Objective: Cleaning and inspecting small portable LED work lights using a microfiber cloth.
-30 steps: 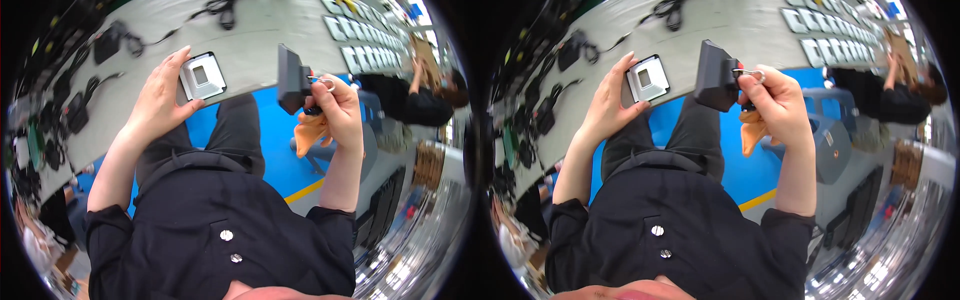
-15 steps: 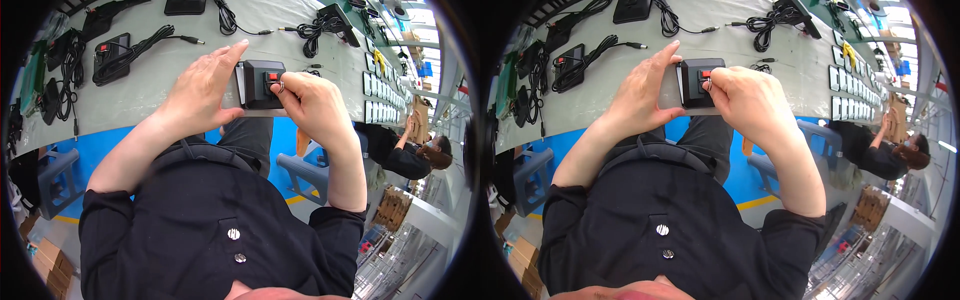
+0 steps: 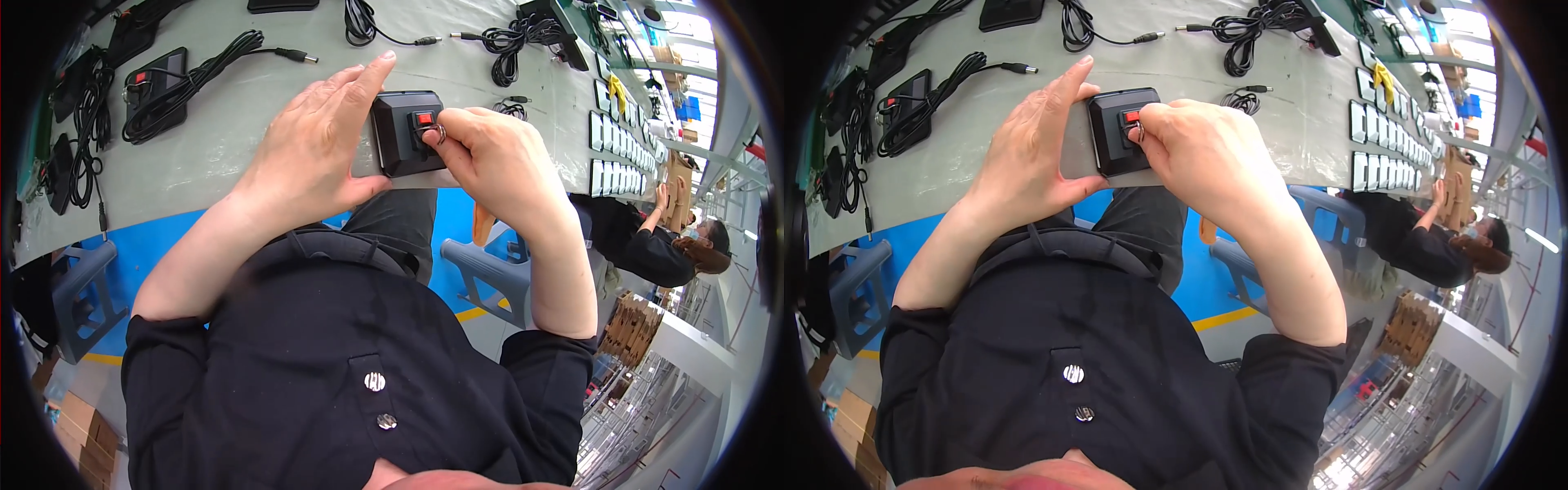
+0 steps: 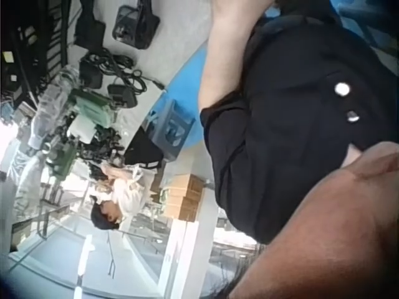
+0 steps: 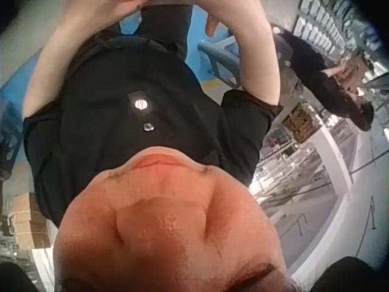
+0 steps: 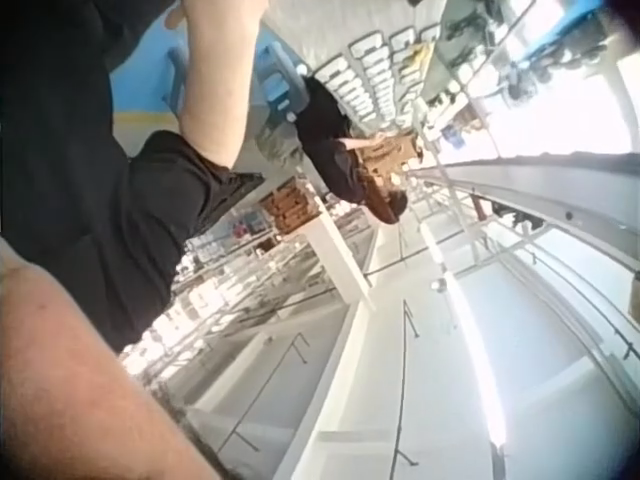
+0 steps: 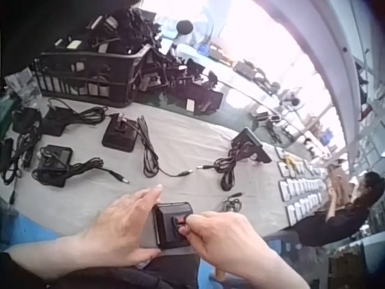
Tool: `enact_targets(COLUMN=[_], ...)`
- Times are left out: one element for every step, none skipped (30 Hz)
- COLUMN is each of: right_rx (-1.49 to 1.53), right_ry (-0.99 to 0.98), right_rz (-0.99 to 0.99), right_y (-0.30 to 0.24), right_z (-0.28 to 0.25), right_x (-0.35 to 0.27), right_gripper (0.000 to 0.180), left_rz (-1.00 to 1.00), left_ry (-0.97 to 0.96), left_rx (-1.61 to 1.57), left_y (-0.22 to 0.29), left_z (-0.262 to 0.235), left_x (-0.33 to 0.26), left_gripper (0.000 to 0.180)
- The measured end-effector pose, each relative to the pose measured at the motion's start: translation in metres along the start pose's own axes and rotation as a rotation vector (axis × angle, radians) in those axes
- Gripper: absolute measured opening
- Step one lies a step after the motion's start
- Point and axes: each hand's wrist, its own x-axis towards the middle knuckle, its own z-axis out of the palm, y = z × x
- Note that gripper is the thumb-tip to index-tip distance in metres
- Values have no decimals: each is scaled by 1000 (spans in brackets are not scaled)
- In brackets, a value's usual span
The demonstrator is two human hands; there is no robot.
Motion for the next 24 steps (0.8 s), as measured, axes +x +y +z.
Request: enact_targets(right_rx=[-14,-10,-14,-18,-15,17,49,52,76,99,103,97,91,93,133,173,176,235,294,411,528,493,483,472], right_ry=[-1,1,-18,-37,-35,-15,5,5,26,45,44,42,39,41,29,17,19,-2,-24,-67,-112,-30,60,149], right_rz=[-4,0,14,28,29,34,40,43,50,56,61,69,77,80,94,107,108,127,146,246,344,325,227,126], right_y=[1,1,0,1,1,2,3,4,4,4,4,4,4,4,4,4,6,9,12,14,16,16,19,23], right_z=[1,0,0,1,2,5,7,9,11,13,14,15,16,15,15,15,16,17,17,13,8,5,8,17], right_x=[0,0,0,0,0,-1,-2,-2,-2,-2,-2,-2,-3,-2,-1,-1,-1,-2,-3,-6,-10,-11,-15,-18], right_gripper=[19,19,20,21,21,22,22,22,22,22,22,22,22,22,22,22,22,20,18,17,17,22,28,37], left_rz=[2,3,5,-6,-20,-20,-29,-37,-36,-28,-19,-18,-38,-57,-55,-21,13,6,8,-3,-13,-16,-3,9], left_ry=[8,16,11,20,31,28,45,60,55,52,49,43,53,65,62,36,9,-2,-3,-35,-67,-68,-70,-72], left_rx=[2,6,6,4,3,5,25,44,44,83,122,121,142,166,166,134,106,66,68,77,88,97,129,164], left_y=[0,1,1,1,2,4,6,7,7,7,7,9,13,15,14,12,10,8,6,7,7,6,7,7], left_z=[1,1,2,3,4,5,8,10,10,11,11,10,7,6,7,9,11,11,10,6,2,-1,-3,-5], left_x=[0,1,1,2,2,3,4,4,4,4,4,4,4,5,7,11,13,15,17,17,17,16,17,17], left_gripper=[105,105,105,103,102,102,99,97,97,90,84,84,76,67,67,67,67,65,65,66,66,66,66,65])
